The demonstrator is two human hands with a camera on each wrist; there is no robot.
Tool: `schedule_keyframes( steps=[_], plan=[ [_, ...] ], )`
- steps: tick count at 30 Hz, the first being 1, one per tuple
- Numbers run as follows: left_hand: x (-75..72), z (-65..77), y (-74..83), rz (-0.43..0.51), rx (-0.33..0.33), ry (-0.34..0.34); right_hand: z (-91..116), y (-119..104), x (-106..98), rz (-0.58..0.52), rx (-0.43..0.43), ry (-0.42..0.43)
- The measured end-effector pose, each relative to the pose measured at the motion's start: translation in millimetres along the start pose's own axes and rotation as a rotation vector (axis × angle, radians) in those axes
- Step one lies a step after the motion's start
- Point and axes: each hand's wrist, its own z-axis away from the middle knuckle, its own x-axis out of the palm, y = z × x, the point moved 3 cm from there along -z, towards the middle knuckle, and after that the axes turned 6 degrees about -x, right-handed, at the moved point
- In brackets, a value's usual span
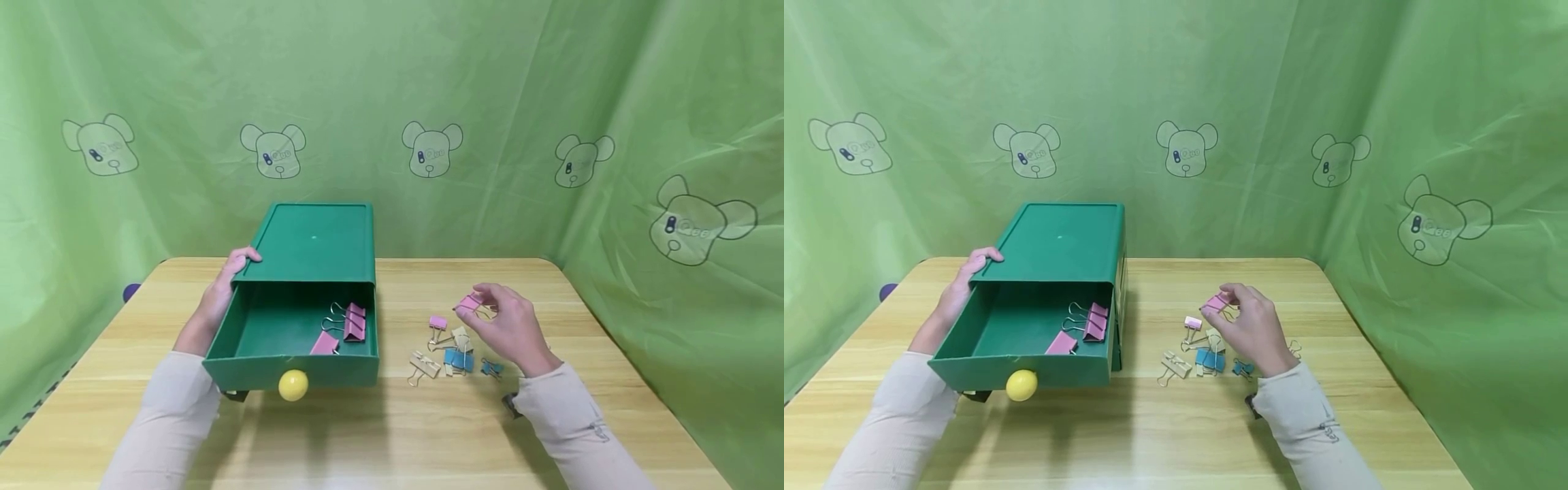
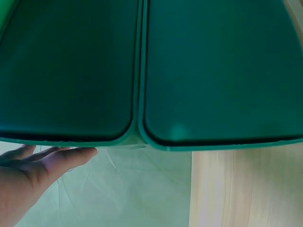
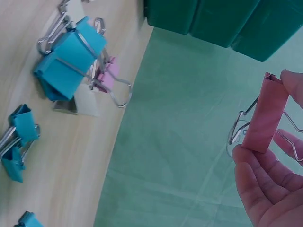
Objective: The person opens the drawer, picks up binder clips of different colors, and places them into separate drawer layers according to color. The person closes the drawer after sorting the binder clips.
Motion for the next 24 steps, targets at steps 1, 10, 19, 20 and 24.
schedule_keyframes(
  steps=[1, 10, 19, 20, 24],
  plan=[
    [0.0, 0.1, 0.1, 0.000, 0.001, -0.002, 0, -1, -1, 0.000, -0.008, 0.006],
    [0.3, -0.1, 0.7, -0.002, -0.004, 0.001, 0, -16, -6, -0.010, -0.084, 0.067],
    [0.8, 0.2, 1.6, -0.001, 0.006, 0.010, -1, -31, -10, -0.017, -0.120, 0.076],
    [0.7, 0.3, 1.6, 0.000, 0.009, 0.010, -1, -33, -10, -0.022, -0.126, 0.080],
    [0.6, -0.1, 0.3, -0.001, 0.005, 0.010, -2, -40, -11, -0.043, -0.164, 0.091]
  ],
)
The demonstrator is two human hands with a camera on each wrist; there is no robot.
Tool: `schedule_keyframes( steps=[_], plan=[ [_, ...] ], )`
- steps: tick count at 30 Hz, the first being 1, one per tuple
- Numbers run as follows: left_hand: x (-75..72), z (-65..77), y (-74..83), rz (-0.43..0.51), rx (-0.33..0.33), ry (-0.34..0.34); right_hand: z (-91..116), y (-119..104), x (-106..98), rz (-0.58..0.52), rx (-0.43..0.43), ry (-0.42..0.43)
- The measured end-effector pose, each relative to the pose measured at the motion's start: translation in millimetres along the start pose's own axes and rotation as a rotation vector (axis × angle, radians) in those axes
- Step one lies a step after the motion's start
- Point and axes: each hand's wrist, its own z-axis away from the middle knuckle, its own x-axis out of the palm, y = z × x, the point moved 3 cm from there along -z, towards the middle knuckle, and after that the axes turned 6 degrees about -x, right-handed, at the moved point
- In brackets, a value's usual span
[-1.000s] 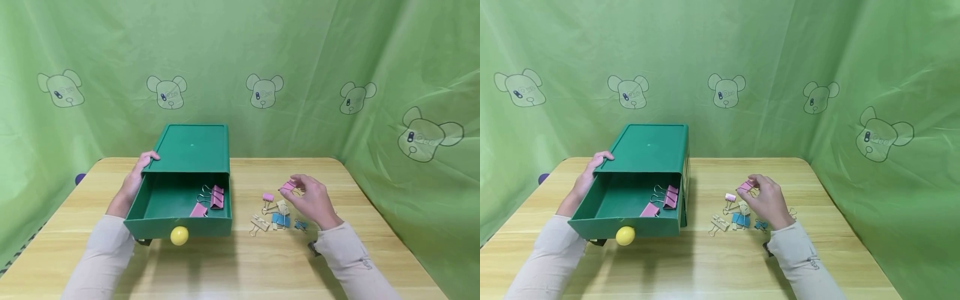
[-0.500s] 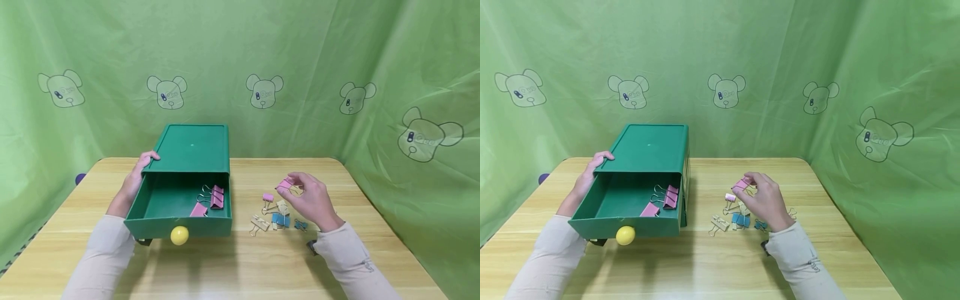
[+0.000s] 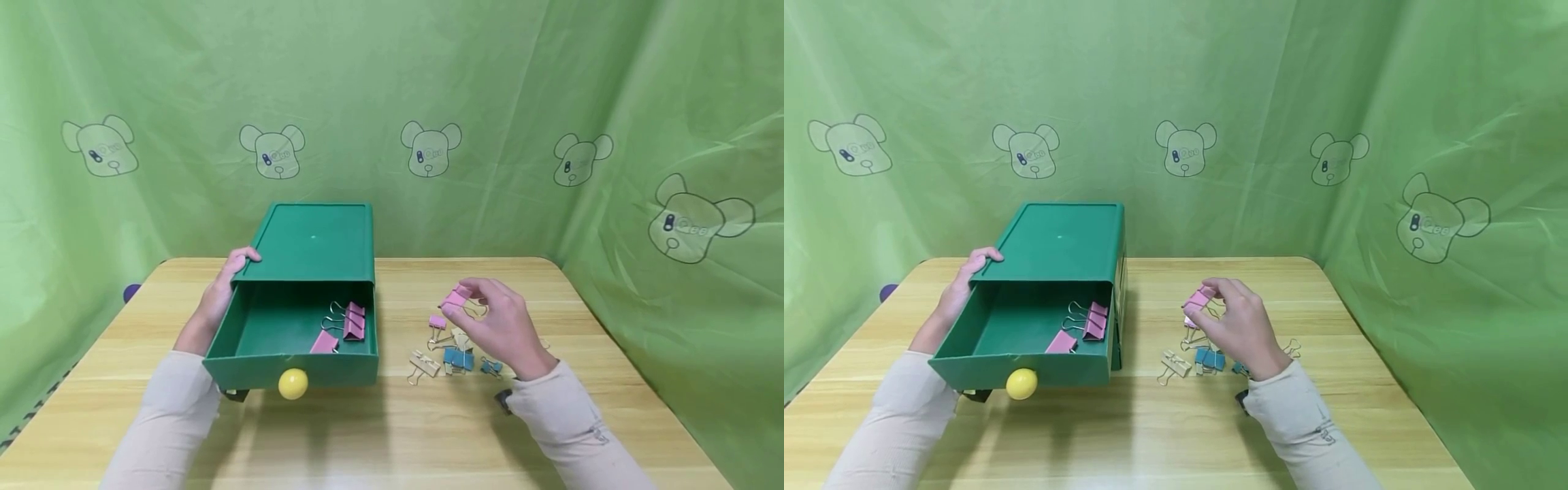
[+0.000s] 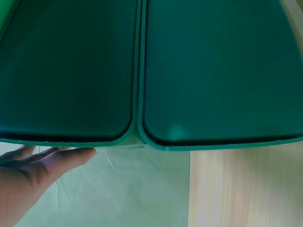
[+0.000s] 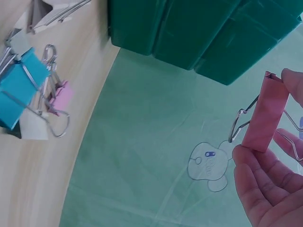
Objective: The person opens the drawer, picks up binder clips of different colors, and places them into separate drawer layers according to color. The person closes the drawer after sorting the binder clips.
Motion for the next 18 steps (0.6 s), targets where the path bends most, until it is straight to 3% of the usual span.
schedule_keyframes(
  steps=[18],
  plan=[
    [-0.5, -1.0, -1.1, 0.005, -0.003, -0.014, -12, -29, -3, -0.026, -0.149, 0.052]
  ],
)
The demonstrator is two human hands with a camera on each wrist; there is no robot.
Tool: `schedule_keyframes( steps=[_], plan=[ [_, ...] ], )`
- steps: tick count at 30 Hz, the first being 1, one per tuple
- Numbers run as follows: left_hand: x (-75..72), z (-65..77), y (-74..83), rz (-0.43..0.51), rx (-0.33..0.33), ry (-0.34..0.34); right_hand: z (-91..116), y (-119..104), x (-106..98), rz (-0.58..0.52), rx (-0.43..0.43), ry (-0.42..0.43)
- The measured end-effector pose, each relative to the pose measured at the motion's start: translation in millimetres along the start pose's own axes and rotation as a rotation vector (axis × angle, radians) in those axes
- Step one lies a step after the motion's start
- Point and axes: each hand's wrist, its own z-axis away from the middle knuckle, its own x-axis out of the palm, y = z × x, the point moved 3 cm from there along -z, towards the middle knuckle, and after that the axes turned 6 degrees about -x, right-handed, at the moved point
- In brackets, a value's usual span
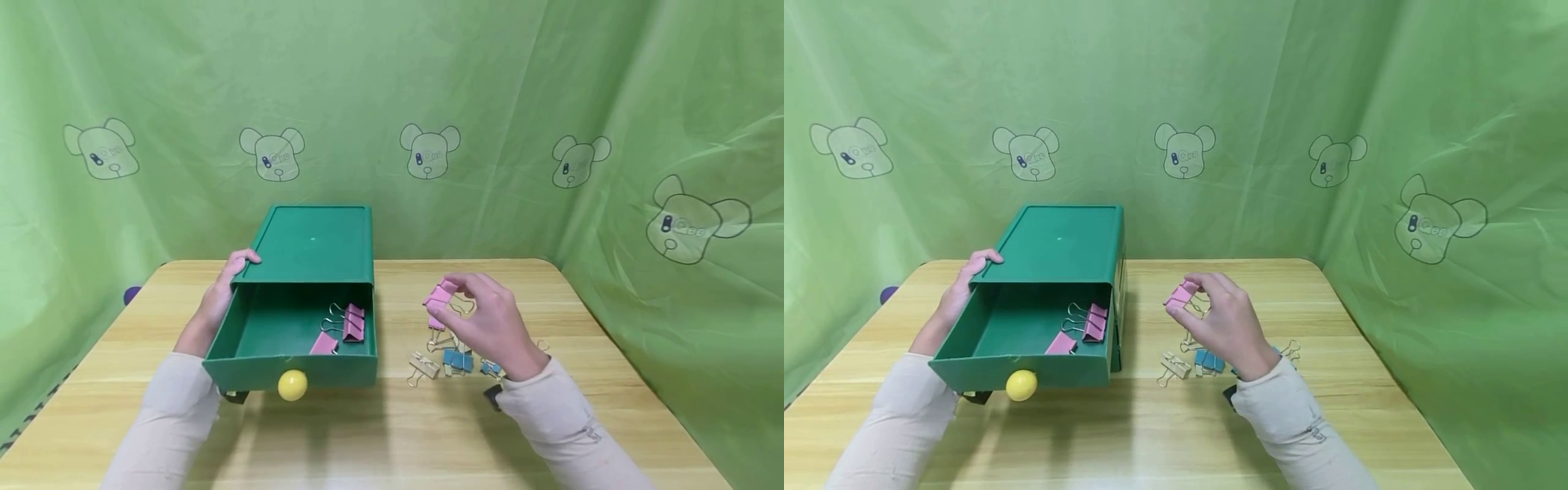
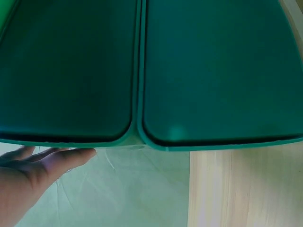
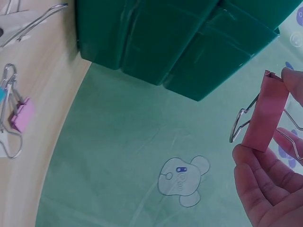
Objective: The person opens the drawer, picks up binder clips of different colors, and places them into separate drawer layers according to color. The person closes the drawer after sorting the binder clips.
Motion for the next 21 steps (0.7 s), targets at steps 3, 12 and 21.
schedule_keyframes(
  steps=[3, 12, 21],
  plan=[
    [-0.1, 0.7, -0.2, 0.006, -0.002, -0.001, -3, -5, 0, -0.010, -0.034, 0.010],
    [0.2, 0.9, -0.3, 0.017, -0.003, 0.006, -11, -19, 2, -0.027, -0.122, 0.028],
    [0.7, 1.1, 1.5, 0.017, 0.002, 0.004, -21, -33, 5, -0.042, -0.229, 0.061]
  ],
)
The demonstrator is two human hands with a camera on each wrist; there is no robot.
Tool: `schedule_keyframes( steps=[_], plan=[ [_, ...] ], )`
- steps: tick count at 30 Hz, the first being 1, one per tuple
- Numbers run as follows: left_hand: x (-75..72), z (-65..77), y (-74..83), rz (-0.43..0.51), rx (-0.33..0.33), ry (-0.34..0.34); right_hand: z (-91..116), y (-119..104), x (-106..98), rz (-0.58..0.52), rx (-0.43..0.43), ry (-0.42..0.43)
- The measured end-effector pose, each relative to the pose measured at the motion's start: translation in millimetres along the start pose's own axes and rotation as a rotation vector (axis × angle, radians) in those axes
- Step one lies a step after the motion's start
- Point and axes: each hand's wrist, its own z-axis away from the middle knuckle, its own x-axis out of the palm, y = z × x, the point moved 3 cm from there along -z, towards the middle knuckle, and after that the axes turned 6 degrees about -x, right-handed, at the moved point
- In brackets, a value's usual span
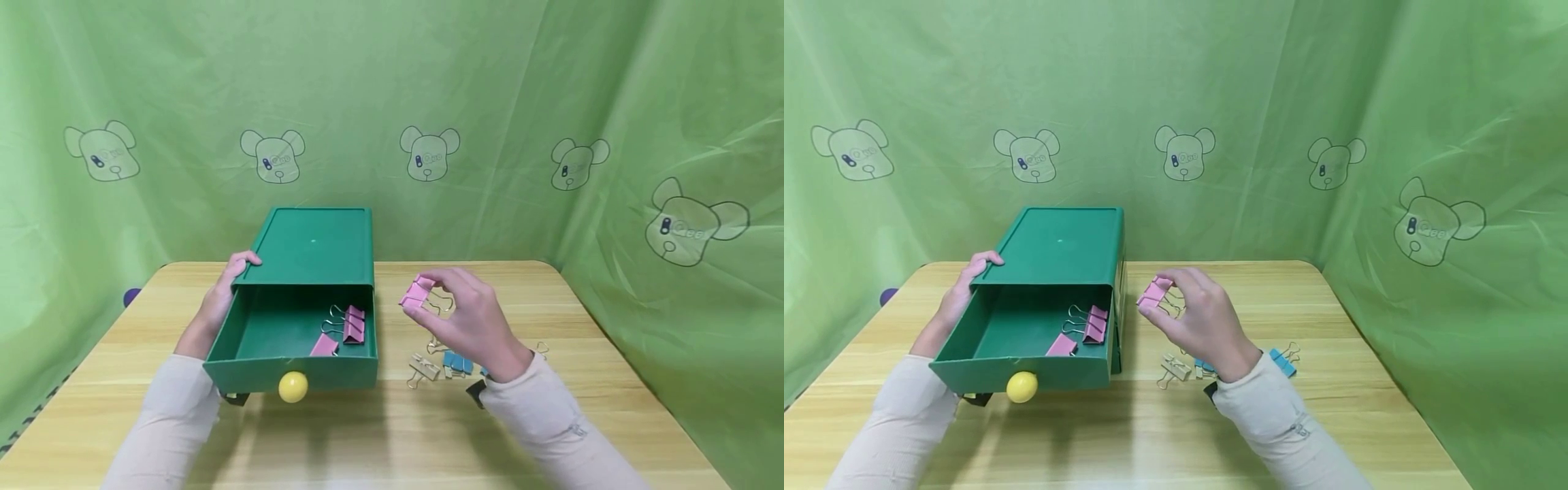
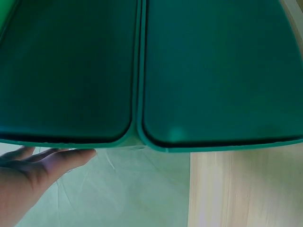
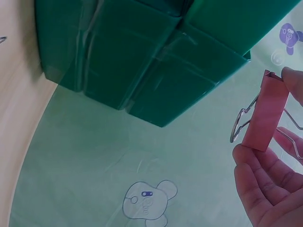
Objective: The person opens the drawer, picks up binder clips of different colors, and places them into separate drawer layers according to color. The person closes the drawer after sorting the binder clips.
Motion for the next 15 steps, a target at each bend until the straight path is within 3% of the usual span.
schedule_keyframes(
  steps=[15],
  plan=[
    [0.3, 0.1, 0.0, 0.001, 0.014, 0.000, -13, -19, 11, -0.058, -0.047, -0.009]
  ],
)
